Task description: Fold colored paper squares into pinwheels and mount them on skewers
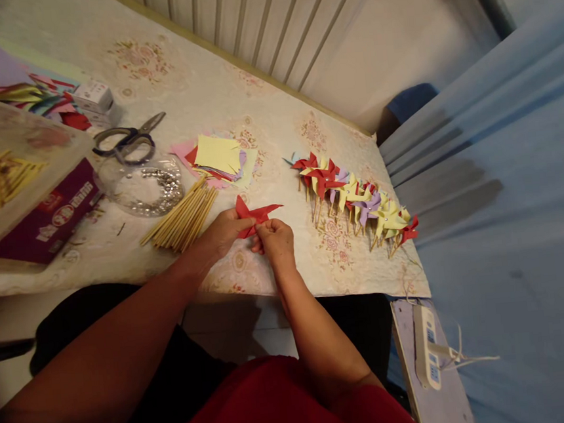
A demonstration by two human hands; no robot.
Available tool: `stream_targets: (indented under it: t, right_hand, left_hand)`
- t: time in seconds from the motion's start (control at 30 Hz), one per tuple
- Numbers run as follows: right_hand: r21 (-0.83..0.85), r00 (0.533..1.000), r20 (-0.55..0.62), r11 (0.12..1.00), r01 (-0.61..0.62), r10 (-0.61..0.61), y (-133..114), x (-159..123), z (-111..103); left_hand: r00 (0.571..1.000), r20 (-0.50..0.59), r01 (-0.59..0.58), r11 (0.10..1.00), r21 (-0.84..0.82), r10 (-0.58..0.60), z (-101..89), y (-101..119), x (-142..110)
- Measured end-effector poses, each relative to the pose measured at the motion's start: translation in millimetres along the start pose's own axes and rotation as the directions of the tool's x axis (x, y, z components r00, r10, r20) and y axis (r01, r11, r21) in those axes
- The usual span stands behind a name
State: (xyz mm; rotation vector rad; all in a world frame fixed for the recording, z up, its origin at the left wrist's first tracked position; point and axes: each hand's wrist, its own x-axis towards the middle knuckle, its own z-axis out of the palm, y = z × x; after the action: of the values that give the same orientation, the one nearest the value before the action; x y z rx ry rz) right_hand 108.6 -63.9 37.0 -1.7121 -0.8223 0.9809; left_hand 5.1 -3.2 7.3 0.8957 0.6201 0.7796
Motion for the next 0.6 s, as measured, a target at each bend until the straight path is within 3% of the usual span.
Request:
stream_targets:
  t: [0.6]
  right_hand:
    - [-0.038, 0.999, -0.012, 0.999, -0.034, 0.033, -2.3, -0.6, 1.0]
  left_hand:
    - [0.997, -0.056, -0.04, 0.985, 0.167, 0.05, -1.3, -0.7, 0.7]
